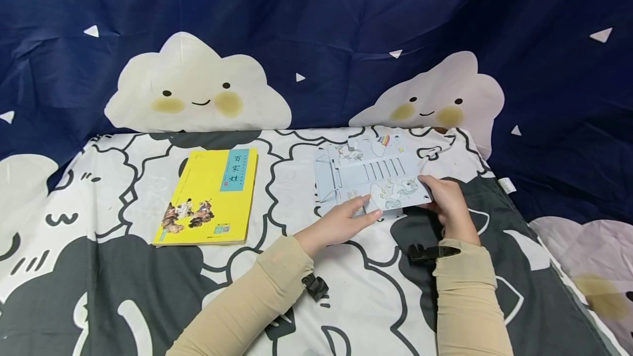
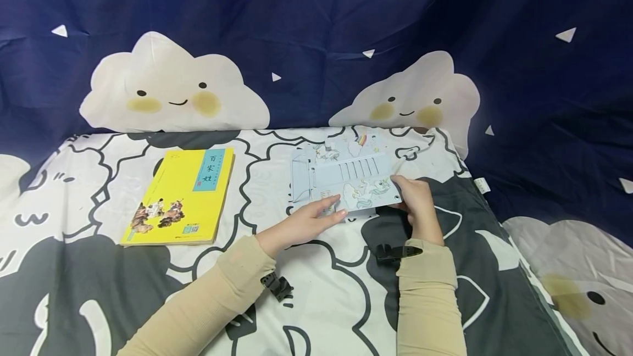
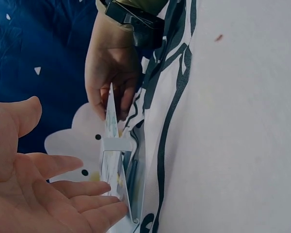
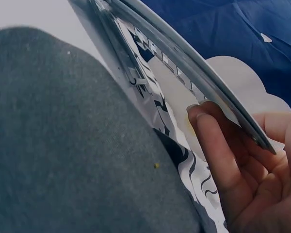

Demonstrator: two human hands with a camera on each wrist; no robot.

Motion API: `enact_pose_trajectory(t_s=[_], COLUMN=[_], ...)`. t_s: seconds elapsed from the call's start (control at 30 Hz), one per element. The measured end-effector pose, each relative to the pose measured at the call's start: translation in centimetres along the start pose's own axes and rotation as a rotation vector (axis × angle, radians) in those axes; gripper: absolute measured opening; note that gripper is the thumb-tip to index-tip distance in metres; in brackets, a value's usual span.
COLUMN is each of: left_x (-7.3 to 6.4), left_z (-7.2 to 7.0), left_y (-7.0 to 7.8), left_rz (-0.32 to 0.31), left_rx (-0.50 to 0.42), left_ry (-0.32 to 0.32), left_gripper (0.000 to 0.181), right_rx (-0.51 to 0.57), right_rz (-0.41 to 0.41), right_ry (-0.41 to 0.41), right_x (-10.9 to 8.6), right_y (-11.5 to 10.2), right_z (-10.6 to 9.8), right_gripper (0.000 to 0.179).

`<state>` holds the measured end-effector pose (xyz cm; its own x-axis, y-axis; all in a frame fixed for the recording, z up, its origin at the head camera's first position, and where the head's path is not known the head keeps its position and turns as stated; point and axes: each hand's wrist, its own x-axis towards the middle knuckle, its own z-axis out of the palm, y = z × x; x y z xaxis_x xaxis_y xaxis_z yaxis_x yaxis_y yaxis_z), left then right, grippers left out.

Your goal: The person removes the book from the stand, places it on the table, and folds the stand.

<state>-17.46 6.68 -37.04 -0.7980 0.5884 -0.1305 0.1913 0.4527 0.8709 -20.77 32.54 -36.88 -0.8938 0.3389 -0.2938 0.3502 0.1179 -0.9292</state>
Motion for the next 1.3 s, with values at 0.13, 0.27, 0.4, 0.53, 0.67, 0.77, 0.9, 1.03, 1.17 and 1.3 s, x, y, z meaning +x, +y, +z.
enact_pose_trajectory(t_s=[0.13,0.27,0.4,0.53,0.67,0.77,0.9,1.03,1.17,1.3], left_x=[0.0,0.0,0.0,0.0,0.0,-0.1,-0.1,-0.1,-0.1,-0.1], left_z=[0.0,0.0,0.0,0.0,0.0,0.0,0.0,0.1,0.1,0.0], left_y=[0.1,0.0,0.0,0.1,0.1,0.1,0.2,0.2,0.3,0.2], left_rz=[-0.007,-0.01,-0.013,-0.014,-0.016,-0.018,-0.021,-0.023,-0.025,-0.025], left_rx=[0.002,0.008,0.009,0.01,0.017,0.025,0.032,0.031,0.029,0.019], left_ry=[-0.003,-0.003,-0.003,-0.006,-0.007,-0.006,-0.004,-0.004,-0.005,-0.006], left_gripper=[0.064,0.064,0.065,0.064,0.064,0.064,0.064,0.063,0.063,0.064], right_rx=[-0.017,-0.041,-0.053,-0.067,-0.084,-0.087,-0.092,-0.121,-0.131,-0.132], right_rz=[0.018,0.042,0.057,0.055,0.055,0.049,0.043,0.04,0.037,0.035], right_ry=[-0.009,-0.031,-0.052,-0.066,-0.069,-0.07,-0.07,-0.056,-0.034,-0.03], right_x=[0.2,0.5,0.7,0.9,1.0,1.0,1.1,1.2,1.3,1.2], right_y=[0.3,0.7,1.2,1.6,1.8,1.9,2.1,2.3,2.4,2.3], right_z=[-0.1,-0.3,-0.4,-0.4,-0.4,-0.4,-0.3,-0.3,-0.5,-0.6], right_gripper=[0.024,0.027,0.032,0.042,0.05,0.052,0.052,0.053,0.029,0.019])
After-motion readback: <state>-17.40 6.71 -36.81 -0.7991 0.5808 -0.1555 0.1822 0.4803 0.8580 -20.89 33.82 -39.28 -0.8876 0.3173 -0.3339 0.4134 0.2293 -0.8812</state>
